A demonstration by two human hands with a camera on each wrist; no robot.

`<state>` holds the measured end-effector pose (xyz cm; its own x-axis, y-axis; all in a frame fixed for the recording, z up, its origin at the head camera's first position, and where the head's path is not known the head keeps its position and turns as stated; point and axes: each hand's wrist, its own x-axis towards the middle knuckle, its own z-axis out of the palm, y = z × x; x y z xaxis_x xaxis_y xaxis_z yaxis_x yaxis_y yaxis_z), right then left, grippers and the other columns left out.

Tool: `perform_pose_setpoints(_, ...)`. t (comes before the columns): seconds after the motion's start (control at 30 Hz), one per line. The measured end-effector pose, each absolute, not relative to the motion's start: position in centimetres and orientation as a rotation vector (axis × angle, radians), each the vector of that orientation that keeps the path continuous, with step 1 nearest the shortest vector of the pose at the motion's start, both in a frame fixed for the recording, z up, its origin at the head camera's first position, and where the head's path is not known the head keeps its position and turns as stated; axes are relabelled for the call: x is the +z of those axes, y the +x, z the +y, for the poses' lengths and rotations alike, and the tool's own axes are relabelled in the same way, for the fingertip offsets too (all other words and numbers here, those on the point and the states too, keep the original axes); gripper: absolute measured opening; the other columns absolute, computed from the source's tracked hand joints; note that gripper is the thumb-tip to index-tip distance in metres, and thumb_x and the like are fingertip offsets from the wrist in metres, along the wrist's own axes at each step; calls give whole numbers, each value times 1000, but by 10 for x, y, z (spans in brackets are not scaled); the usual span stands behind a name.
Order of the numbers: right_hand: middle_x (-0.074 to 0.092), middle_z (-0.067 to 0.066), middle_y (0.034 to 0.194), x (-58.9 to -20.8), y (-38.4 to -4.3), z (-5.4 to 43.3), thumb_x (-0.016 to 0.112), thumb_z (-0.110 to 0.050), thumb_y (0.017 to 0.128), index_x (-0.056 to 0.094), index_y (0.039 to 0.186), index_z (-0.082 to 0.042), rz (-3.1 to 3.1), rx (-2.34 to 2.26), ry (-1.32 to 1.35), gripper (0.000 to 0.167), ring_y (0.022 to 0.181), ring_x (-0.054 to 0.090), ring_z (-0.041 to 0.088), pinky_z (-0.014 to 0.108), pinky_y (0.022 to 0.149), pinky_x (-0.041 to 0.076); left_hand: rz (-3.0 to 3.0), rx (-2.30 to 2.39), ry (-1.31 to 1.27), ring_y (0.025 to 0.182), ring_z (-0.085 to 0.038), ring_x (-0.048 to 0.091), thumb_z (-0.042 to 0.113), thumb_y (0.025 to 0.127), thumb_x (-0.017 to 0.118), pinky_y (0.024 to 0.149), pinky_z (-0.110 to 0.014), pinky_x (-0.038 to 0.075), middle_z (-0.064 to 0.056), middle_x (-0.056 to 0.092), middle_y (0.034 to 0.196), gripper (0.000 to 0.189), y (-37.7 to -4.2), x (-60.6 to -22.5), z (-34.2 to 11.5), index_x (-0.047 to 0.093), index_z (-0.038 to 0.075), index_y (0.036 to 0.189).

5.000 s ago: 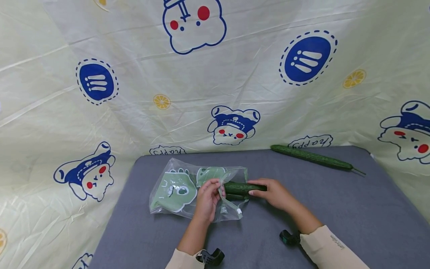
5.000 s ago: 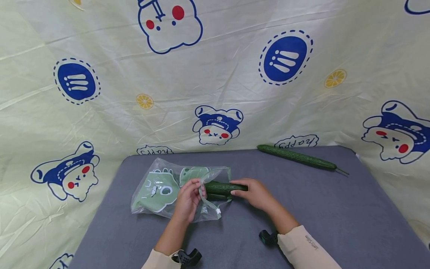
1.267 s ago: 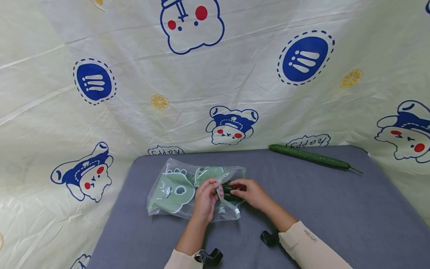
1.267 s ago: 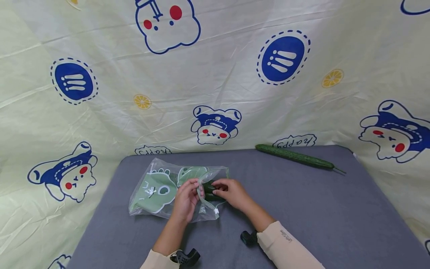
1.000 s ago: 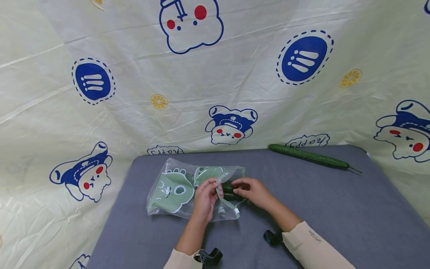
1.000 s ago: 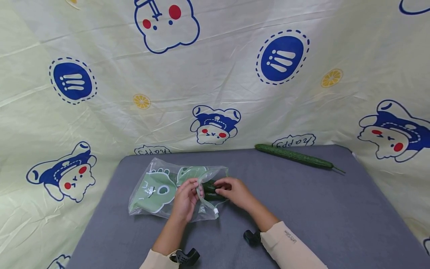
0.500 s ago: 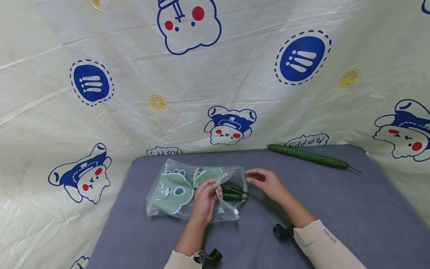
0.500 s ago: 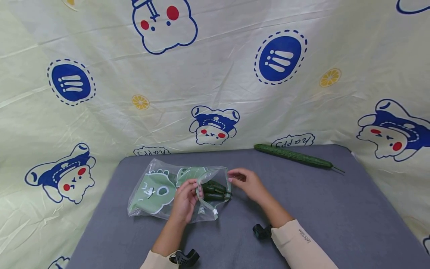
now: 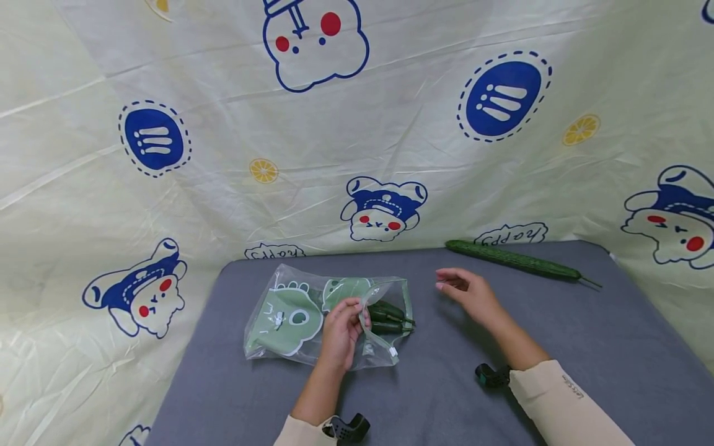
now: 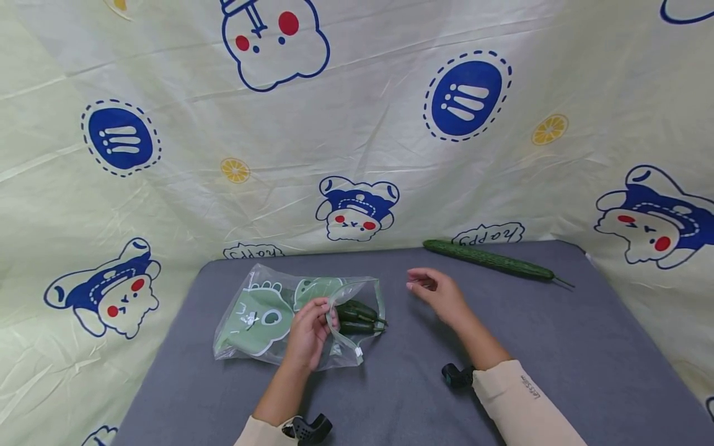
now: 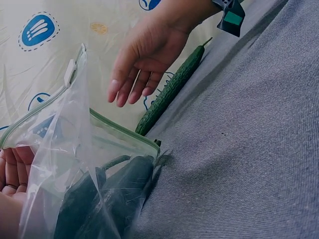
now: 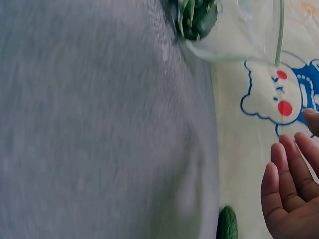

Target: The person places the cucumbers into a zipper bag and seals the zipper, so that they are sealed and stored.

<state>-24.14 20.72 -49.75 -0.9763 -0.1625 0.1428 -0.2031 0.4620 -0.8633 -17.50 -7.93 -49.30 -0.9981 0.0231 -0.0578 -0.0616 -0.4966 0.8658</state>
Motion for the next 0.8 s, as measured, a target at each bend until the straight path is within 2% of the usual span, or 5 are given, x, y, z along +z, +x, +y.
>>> perform_pose_setpoints(0.17,67,18,128,-499,-247,223,67,-32,98,61,134,-7,-2649,1541,297,44,97,58,-9,14,82,51,1555,2677,-55,67,-9,58,2,94,50,64,-20,53,1,63,79,14,-176,-495,-79,62,9,93)
perform_pose_setpoints(0.27,65,18,132,-501,-251,235,65,-34,98,60,137,-8,-2666,1492,277,47,100,57,-7,13,84,50,1553,2680,-55,67,-9,58,2,94,50,63,-20,53,1,63,78,14,-176,-495,-79,63,9,93)
perform_pose_setpoints(0.37,62,19,136,-504,-256,247,64,-35,99,56,140,-8,-2686,1443,244,50,109,60,8,23,90,52,1542,2684,-57,67,-9,58,2,94,50,63,-20,53,1,63,77,15,-176,-496,-79,63,9,92)
perform_pose_setpoints(0.53,54,24,143,-510,-264,267,61,-37,100,46,148,-4,-2730,1410,184,60,126,54,38,52,103,48,1533,2687,-59,67,-9,57,2,93,50,63,-20,52,1,62,76,14,-175,-495,-79,62,9,92)
perform_pose_setpoints(0.8,43,28,151,-508,-272,293,61,-45,99,38,153,-4,-2778,1350,45,72,133,46,49,62,103,46,1525,2695,-54,67,-9,57,2,94,50,63,-20,53,1,62,76,14,-176,-494,-80,62,9,93)
